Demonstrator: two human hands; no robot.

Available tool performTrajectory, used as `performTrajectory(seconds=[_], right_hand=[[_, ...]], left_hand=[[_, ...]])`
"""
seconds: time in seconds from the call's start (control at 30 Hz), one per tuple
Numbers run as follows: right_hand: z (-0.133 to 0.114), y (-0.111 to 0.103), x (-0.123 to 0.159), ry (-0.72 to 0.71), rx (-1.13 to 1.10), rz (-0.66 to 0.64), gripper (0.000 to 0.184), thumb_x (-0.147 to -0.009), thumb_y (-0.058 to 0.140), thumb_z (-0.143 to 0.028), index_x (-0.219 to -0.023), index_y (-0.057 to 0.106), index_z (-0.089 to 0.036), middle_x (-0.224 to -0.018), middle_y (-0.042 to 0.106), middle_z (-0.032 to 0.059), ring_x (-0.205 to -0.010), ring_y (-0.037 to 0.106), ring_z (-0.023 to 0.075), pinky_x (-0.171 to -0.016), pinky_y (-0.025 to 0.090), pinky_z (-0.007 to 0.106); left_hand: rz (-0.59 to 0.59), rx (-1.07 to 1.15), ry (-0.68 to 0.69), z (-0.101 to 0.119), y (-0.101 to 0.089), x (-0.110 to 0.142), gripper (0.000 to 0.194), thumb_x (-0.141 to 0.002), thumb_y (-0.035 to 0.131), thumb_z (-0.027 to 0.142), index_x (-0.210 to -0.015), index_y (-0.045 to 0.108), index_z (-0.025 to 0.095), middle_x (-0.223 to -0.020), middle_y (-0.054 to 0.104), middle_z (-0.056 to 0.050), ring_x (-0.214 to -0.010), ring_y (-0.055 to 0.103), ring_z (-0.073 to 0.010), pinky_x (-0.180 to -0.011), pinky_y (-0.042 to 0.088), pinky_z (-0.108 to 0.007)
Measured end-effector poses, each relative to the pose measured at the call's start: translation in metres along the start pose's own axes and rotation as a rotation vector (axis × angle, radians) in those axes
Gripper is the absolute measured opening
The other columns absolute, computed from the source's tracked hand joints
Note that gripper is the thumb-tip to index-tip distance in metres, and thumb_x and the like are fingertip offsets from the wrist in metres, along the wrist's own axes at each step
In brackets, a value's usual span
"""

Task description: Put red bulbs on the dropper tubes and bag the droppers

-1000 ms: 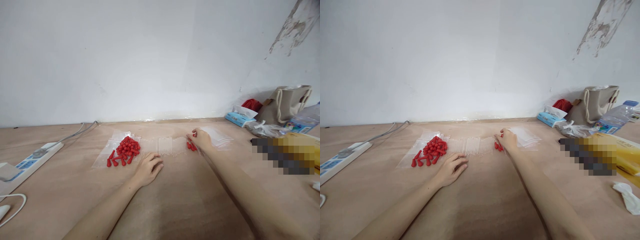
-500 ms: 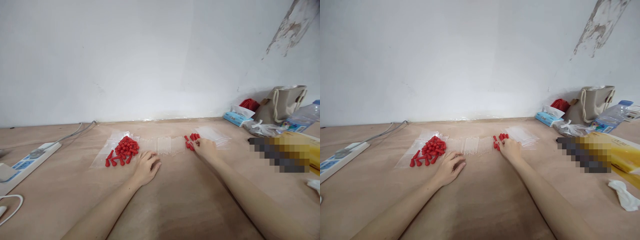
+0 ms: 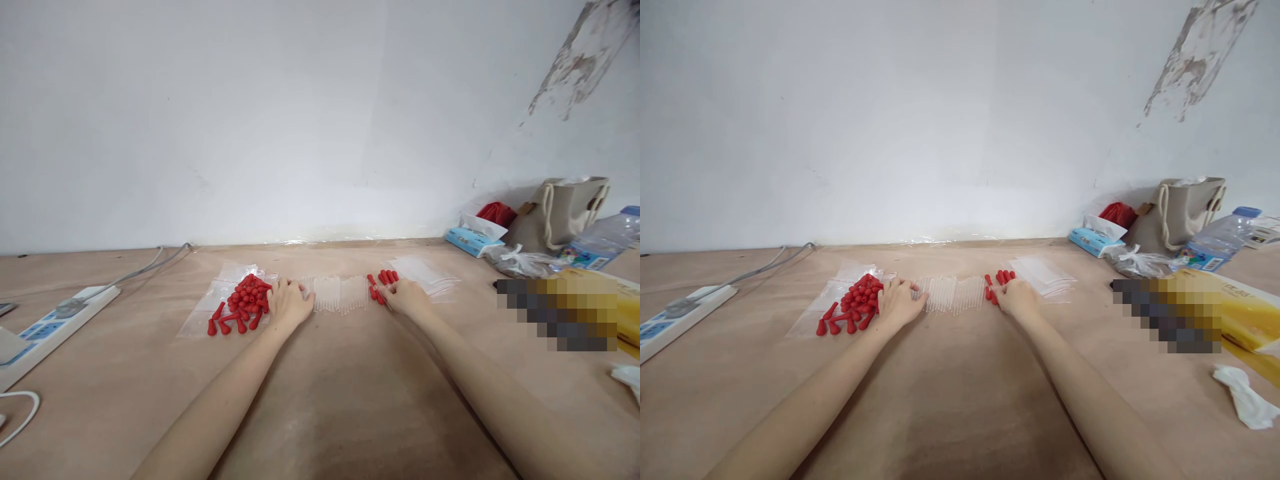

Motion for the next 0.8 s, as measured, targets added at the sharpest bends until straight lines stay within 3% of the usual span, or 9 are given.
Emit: performTrajectory(seconds=[0.1,0.33,0.5,0.8], right_hand=[[0.001,0.000,0.001,0.035,-0.027,-0.026,0.041,-0.078,0.041,-0.048,-0.058,0.064,-0.020,-0.068,0.062,0.0071,-0.074,0.059,0.0206,-0.060,0.038,0.026],[0.009,0.005,-0.006,0.073,0.008,-0.020,0.034,-0.076,0.045,-0.048,-0.067,0.062,-0.019,-0.076,0.062,0.0070,-0.078,0.059,0.0195,-0.062,0.040,0.025],[0.011,0.006,-0.006,0.100,0.041,0.000,0.033,-0.077,0.044,-0.044,-0.074,0.062,-0.017,-0.080,0.063,0.0112,-0.081,0.059,0.0229,-0.064,0.041,0.028],[-0.001,0.005,0.002,-0.007,0.108,0.039,0.029,-0.079,0.040,-0.034,-0.072,0.062,-0.017,-0.076,0.064,0.0111,-0.075,0.061,0.0234,-0.057,0.039,0.029]], left_hand=[[-0.082,-0.054,-0.058,0.004,0.006,-0.012,0.034,-0.070,0.048,0.049,-0.076,0.066,0.021,-0.102,0.054,-0.011,-0.103,0.042,-0.0305,-0.084,0.031,-0.041],[-0.134,-0.131,-0.101,0.003,0.014,-0.024,0.037,-0.065,0.049,0.042,-0.079,0.068,0.013,-0.099,0.057,-0.018,-0.099,0.045,-0.0343,-0.081,0.032,-0.042],[-0.117,-0.165,-0.077,0.007,0.013,-0.023,0.038,-0.065,0.048,0.039,-0.082,0.067,0.010,-0.098,0.057,-0.020,-0.097,0.045,-0.0346,-0.080,0.032,-0.042],[-0.041,-0.168,0.032,0.017,0.006,-0.013,0.029,-0.070,0.048,0.033,-0.074,0.066,0.010,-0.093,0.057,-0.022,-0.097,0.045,-0.0375,-0.077,0.032,-0.046]])
Point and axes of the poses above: each hand's wrist, its own x-axis away from the middle knuckle, its own y-axis out of the palm, z = x × y, the point moved 5 cm from there along -x, towards the middle knuckle
